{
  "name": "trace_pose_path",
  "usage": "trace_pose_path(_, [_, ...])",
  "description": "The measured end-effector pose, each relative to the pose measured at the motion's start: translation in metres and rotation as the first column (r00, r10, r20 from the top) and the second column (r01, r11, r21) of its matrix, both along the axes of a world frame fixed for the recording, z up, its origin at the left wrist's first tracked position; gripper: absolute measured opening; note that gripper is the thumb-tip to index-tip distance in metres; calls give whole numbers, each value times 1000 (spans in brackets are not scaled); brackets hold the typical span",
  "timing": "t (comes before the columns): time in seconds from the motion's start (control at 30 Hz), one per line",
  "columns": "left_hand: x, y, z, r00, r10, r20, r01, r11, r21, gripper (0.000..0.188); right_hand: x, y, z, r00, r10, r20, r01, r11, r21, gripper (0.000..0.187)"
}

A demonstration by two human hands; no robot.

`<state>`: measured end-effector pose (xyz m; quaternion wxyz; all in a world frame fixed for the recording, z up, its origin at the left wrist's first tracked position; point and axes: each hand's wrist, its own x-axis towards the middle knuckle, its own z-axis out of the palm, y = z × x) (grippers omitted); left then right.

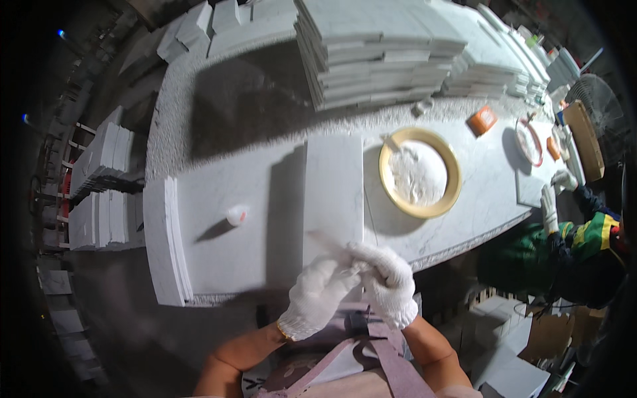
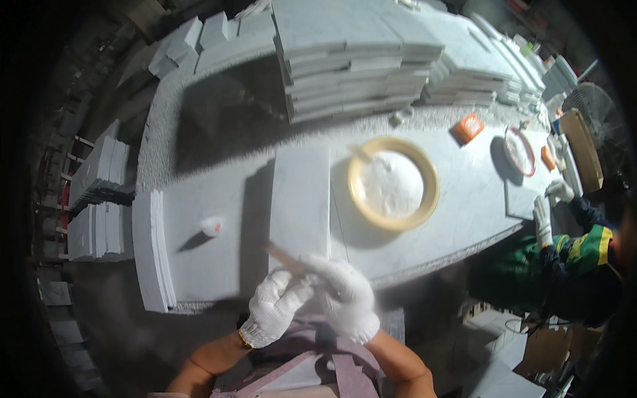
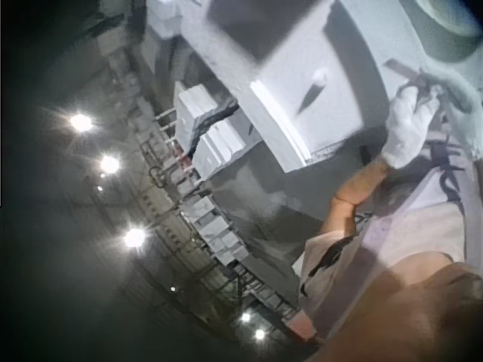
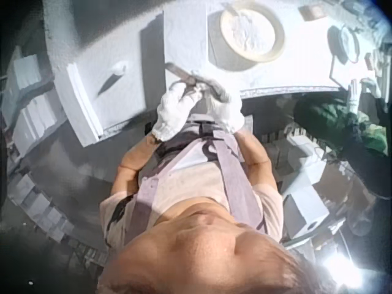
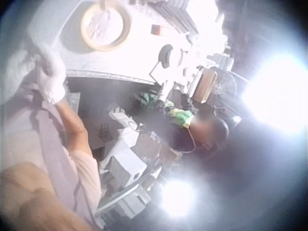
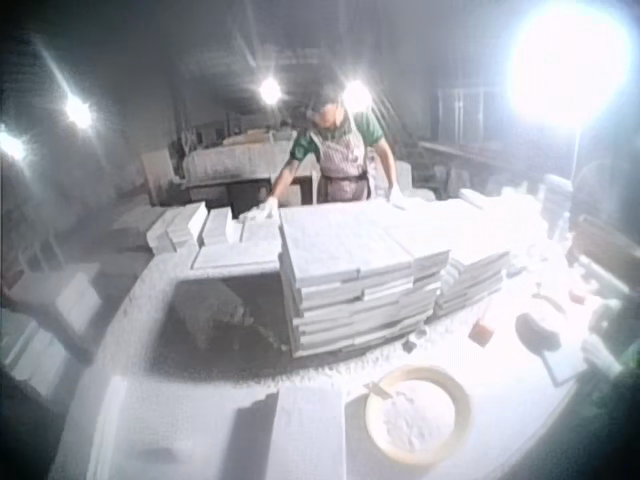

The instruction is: The person applies a white paste to a rectangular stone tile using a small metal spatula, spreads it evenly, and scrapes off excess. They then wipe the tile with a cloth and use an orange sanding block to smooth the surface. The person repeats this process on multiple tiles, stacking finished ones on the table.

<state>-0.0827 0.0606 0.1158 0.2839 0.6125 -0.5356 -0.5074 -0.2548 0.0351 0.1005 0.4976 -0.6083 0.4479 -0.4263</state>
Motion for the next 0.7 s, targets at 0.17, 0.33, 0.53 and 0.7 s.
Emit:
trace_pose_path(0.17, [6, 6, -26, 811, 276, -516, -225, 961, 161, 26, -9, -18, 13, 940, 250, -231, -260, 966, -14, 56])
trace_pose_path(0.33, [12, 15, -33, 679, 379, -628, -383, 914, 137, 13, -12, -33, 28, 866, 430, -255, -451, 892, -31, 55])
trace_pose_path(0.53, [29, 15, -16, 591, 430, -683, -373, 896, 242, 12, -32, -132, 15, 801, -238, -549, -81, 866, -494, 32])
trace_pose_path(0.7, [39, 20, -9, 727, 364, -582, -175, 918, 356, 18, -38, -198, -12, 474, -301, -827, -48, 930, -365, 54])
